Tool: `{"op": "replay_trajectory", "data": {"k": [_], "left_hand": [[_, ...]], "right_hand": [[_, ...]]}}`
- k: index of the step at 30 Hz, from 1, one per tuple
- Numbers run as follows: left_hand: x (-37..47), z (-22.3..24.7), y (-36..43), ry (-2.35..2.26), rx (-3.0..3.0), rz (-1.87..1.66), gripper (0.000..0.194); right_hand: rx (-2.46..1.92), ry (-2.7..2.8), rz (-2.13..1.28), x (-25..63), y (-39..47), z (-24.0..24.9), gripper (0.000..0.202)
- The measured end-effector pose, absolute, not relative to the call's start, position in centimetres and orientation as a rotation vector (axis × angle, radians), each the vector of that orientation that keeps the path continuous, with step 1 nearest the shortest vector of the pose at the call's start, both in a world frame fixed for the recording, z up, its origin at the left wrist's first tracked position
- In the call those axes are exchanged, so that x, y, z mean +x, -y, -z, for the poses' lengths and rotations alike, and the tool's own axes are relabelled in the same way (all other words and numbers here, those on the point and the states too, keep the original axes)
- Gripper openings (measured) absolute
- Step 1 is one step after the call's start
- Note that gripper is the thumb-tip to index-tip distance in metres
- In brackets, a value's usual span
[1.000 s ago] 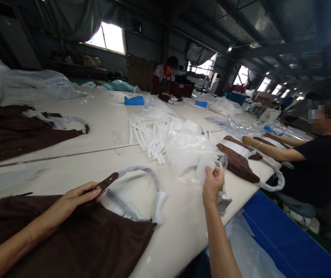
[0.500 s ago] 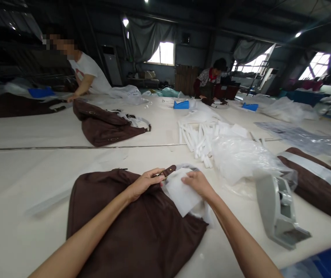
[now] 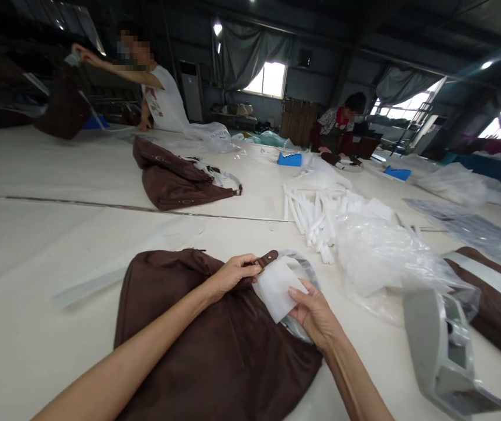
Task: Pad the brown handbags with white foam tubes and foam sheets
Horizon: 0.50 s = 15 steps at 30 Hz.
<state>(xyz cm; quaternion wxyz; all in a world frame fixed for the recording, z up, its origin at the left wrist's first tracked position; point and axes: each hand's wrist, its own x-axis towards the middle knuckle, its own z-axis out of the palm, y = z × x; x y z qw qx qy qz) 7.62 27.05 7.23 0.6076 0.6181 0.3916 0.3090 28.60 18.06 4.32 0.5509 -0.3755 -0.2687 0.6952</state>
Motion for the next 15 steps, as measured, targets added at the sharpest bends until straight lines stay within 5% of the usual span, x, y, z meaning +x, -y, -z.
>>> {"op": "replay_trajectory", "data": {"k": [8,15], "left_hand": [[7.5,-7.6,-26.7,-0.948,1.533,-0.777,0.038],[8.2,-6.7,-26.6,-0.984,1.418,-0.809,0.051]], "right_hand": [[-1.115,0.294,-1.298,25.3,-21.0,-2.6,0.033],[-0.833,0.418,-1.408,23.0,-23.2,-4.2,0.038]]}}
